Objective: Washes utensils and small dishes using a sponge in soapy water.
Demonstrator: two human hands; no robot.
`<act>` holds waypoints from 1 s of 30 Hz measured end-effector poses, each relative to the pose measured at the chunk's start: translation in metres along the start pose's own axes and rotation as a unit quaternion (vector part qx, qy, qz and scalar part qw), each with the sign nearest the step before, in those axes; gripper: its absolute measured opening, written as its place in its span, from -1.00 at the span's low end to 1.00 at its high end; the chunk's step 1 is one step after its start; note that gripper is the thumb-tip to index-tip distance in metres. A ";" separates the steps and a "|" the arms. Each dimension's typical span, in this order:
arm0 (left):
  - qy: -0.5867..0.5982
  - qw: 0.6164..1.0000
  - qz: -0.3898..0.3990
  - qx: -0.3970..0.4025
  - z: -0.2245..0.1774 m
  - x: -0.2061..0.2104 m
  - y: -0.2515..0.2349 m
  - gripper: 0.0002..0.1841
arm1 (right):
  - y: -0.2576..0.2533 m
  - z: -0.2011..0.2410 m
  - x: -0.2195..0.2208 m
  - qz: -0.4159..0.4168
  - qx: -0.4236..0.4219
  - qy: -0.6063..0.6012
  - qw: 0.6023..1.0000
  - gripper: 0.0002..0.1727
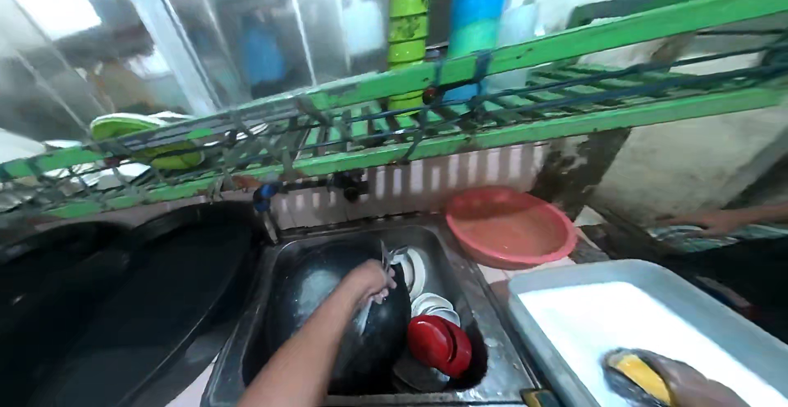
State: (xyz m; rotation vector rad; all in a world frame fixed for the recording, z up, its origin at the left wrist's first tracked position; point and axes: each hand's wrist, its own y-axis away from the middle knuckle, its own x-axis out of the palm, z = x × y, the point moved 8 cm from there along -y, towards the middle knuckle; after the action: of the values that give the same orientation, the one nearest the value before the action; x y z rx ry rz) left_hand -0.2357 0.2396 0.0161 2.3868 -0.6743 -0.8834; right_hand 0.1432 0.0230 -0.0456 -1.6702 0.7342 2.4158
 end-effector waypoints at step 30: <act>0.201 0.957 -0.111 0.179 -0.042 0.090 0.075 -0.88 | -0.003 0.180 -0.076 -0.016 -0.108 -0.468 0.877 -0.13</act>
State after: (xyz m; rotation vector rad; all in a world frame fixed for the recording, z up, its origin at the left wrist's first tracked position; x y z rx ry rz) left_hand -0.1666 0.1415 0.0494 2.8927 -0.4351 -0.3483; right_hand 0.0212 0.1198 0.0717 -0.3533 0.2665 2.8737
